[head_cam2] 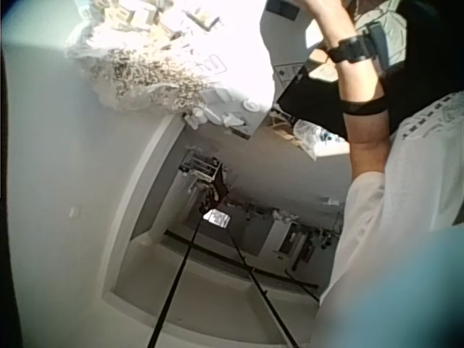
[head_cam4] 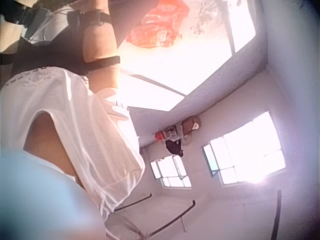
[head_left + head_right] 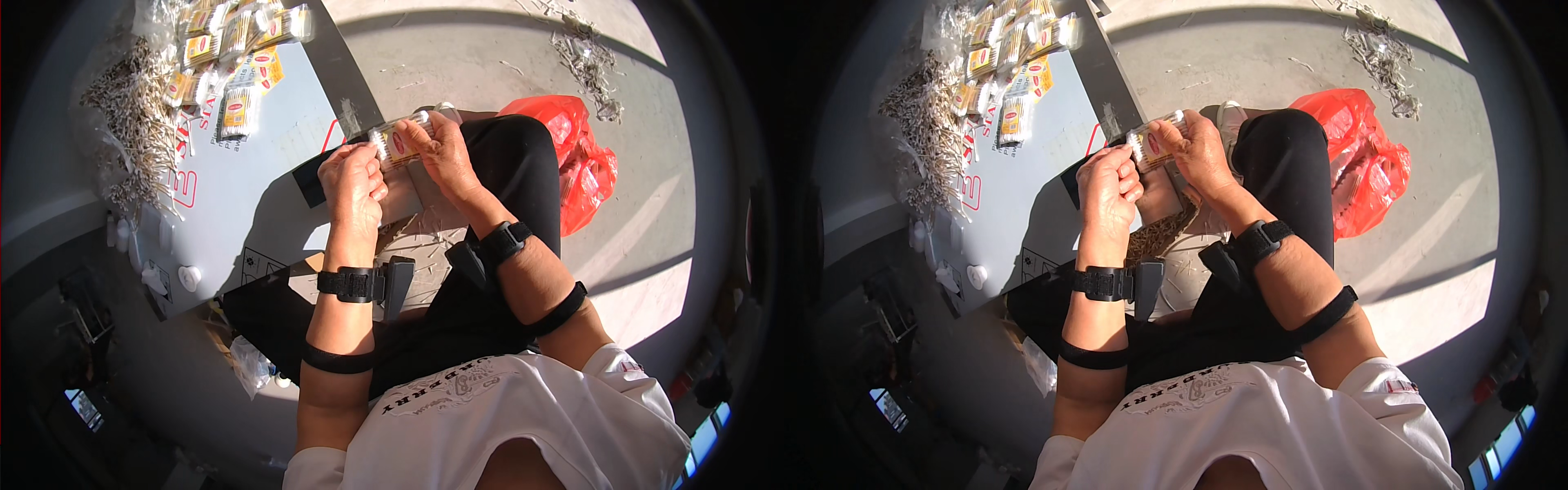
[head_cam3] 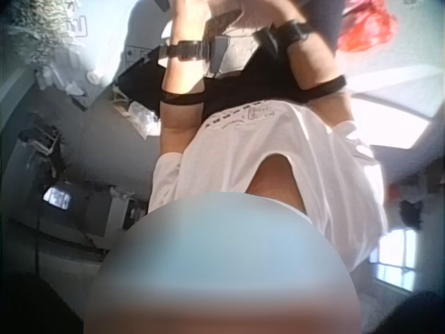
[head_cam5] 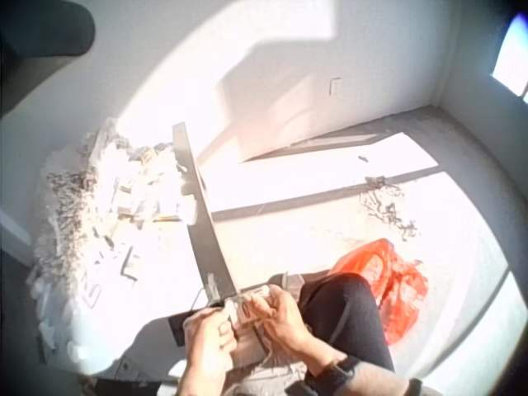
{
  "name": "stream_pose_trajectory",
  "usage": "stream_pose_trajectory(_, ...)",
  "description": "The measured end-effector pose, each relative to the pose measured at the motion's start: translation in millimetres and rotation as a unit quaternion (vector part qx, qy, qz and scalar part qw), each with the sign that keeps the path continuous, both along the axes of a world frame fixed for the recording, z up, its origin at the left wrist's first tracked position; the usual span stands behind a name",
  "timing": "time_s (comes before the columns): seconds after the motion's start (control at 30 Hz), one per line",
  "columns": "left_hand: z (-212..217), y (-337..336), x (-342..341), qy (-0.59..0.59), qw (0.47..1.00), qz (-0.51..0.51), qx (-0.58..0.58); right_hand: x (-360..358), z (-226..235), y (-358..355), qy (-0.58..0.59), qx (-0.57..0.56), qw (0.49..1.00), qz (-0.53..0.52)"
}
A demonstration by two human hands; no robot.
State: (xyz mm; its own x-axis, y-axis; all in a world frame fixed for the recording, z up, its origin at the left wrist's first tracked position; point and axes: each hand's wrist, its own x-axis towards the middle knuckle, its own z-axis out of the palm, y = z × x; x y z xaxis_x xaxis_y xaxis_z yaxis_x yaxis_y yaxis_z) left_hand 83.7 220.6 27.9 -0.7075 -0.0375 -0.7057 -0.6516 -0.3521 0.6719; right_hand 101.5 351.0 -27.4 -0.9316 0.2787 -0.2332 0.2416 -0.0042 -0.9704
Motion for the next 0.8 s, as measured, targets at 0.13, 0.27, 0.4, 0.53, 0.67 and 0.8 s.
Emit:
stream_pose_trajectory(0.13,1,1,1,-0.001,1.000,0.005,0.013,1,2,1,-0.007,-0.004,1.000,0.002)
stream_pose_trajectory(0.27,0,1,1,-0.009,1.000,0.015,0.017,1,-1,1,0.002,0.006,1.000,0.002)
stream_pose_trajectory(0.4,-1,0,1,-0.012,0.999,0.020,0.028,0,-8,0,0.010,0.002,1.000,0.000)
stream_pose_trajectory(0.53,2,5,3,0.006,0.999,0.028,0.021,0,-7,-1,0.011,0.012,1.000,-0.003)
stream_pose_trajectory(0.67,-5,12,2,0.056,0.994,-0.011,-0.092,0,-8,0,0.011,0.015,1.000,-0.005)
stream_pose_trajectory(0.8,-26,5,-2,0.136,0.968,-0.048,-0.207,-1,-3,-6,0.011,-0.024,1.000,-0.007)
